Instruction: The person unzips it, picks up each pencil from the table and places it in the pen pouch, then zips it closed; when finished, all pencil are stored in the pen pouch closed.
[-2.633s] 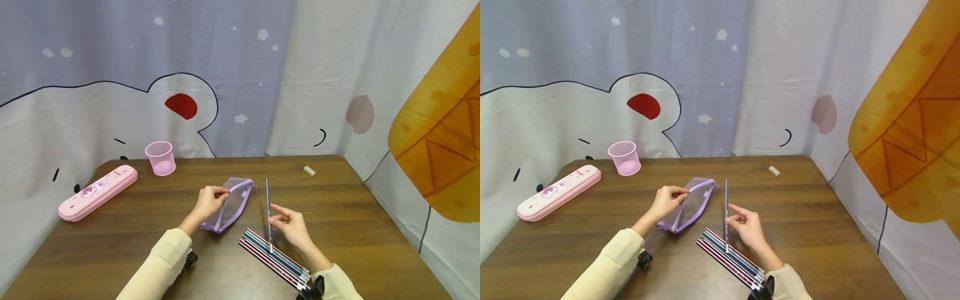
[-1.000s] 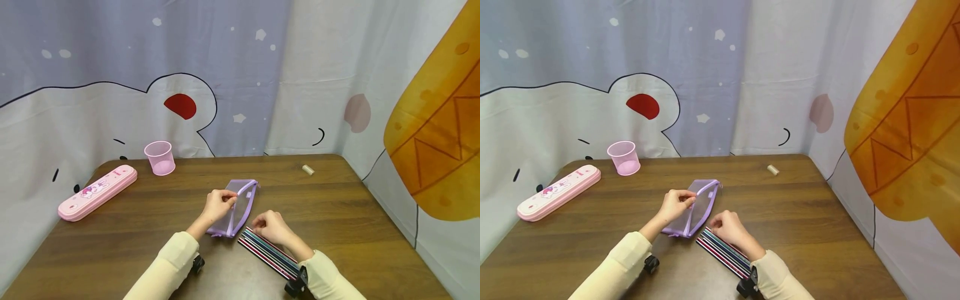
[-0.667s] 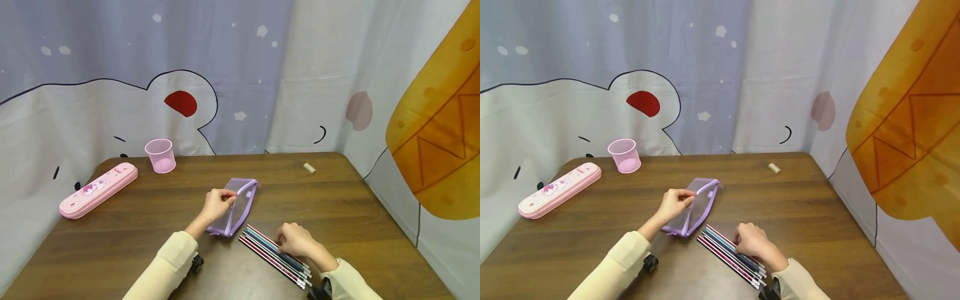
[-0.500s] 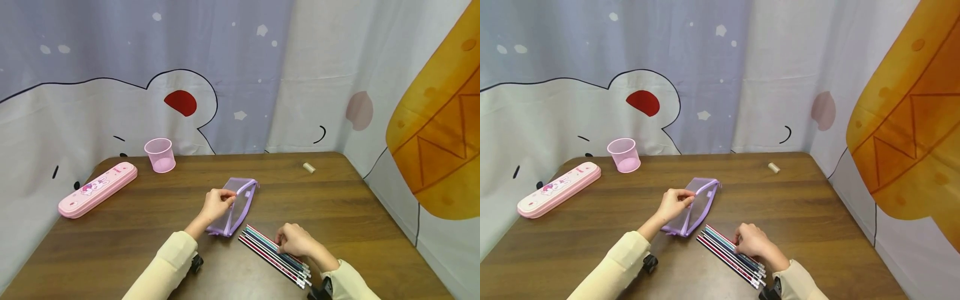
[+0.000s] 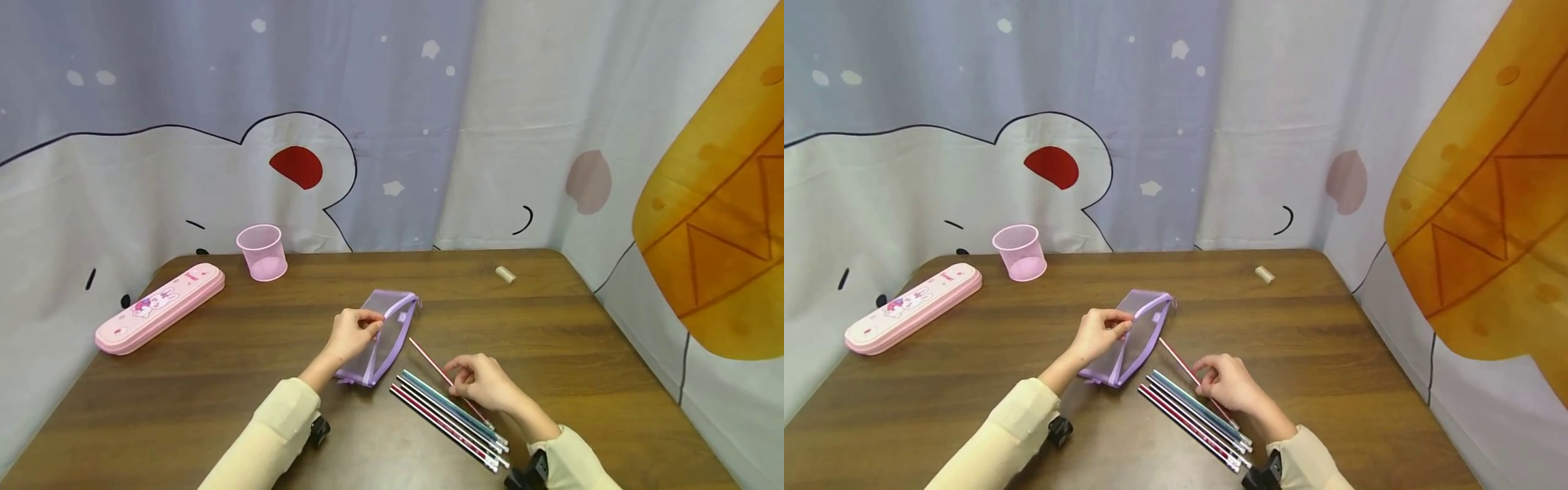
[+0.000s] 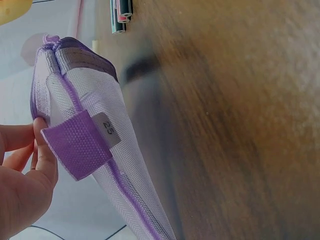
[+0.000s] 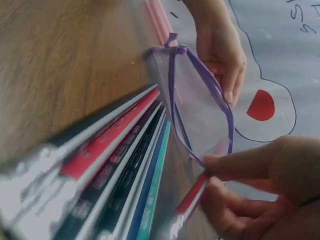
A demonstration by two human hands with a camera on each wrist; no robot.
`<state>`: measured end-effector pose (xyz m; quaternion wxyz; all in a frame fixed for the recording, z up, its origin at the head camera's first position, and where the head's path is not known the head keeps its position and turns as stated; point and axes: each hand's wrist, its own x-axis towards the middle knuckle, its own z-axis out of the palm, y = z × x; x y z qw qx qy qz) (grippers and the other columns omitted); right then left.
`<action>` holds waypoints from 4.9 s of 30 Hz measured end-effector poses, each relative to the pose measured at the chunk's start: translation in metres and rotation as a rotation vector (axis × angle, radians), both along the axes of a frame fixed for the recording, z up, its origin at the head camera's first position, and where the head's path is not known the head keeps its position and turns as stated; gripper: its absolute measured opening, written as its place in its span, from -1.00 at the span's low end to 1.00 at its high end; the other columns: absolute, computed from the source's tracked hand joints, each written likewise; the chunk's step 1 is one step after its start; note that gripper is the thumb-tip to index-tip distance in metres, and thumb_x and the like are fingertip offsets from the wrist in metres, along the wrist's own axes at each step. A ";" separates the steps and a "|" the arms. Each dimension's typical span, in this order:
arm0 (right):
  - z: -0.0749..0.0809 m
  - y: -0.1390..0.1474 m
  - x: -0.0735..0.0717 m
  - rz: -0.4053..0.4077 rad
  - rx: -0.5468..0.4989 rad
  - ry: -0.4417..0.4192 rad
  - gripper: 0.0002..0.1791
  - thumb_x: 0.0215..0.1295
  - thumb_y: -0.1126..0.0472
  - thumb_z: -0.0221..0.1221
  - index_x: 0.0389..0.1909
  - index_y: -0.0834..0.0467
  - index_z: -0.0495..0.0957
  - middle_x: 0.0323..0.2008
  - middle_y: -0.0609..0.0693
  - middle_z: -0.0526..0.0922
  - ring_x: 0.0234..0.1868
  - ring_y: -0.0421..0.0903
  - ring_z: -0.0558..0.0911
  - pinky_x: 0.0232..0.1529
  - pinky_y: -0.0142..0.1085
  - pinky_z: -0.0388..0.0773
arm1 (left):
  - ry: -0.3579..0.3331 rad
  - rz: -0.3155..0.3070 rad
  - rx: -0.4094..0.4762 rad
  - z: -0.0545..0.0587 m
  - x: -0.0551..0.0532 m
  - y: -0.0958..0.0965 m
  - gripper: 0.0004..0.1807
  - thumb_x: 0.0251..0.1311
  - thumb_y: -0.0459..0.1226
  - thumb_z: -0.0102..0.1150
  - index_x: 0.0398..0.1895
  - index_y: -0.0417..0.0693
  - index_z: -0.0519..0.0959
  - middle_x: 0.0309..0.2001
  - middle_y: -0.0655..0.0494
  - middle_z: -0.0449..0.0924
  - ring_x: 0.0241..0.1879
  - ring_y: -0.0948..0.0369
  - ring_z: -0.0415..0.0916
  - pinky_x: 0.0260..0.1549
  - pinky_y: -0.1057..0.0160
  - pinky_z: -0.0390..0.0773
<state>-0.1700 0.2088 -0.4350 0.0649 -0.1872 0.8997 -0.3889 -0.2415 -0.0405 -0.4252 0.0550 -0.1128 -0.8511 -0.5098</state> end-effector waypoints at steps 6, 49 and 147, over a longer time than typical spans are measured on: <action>0.003 -0.008 -0.008 -0.119 -0.254 0.020 -0.57 -0.02 0.37 0.24 -0.03 0.29 0.49 -0.51 0.17 0.63 -0.55 -0.33 0.53 -0.51 -0.45 0.54 | -0.003 0.010 0.016 0.000 -0.001 0.000 -0.88 -0.02 -0.41 0.18 -0.39 -0.25 0.64 -0.56 -0.09 0.64 -0.66 0.28 0.52 -0.68 0.45 0.48; -0.012 -0.083 -0.048 -0.481 -0.846 -0.356 -0.49 0.04 0.49 0.12 0.08 0.46 0.29 -0.58 -0.03 0.57 -0.59 -0.27 0.55 -0.51 -0.50 0.56 | 0.003 -0.075 0.061 0.005 0.011 0.020 -0.88 -0.01 -0.40 0.18 -0.38 -0.25 0.63 -0.51 -0.11 0.65 -0.61 0.21 0.57 -0.66 0.46 0.50; -0.008 -0.094 -0.037 -0.425 -0.592 -0.244 -0.56 0.02 0.45 0.15 0.01 0.37 0.43 -0.47 0.23 0.62 -0.58 -0.23 0.58 -0.42 -0.28 0.62 | -0.028 -0.120 0.028 -0.002 0.006 0.008 -0.89 0.00 -0.40 0.16 -0.39 -0.26 0.62 -0.55 -0.11 0.63 -0.64 0.18 0.55 -0.67 0.44 0.49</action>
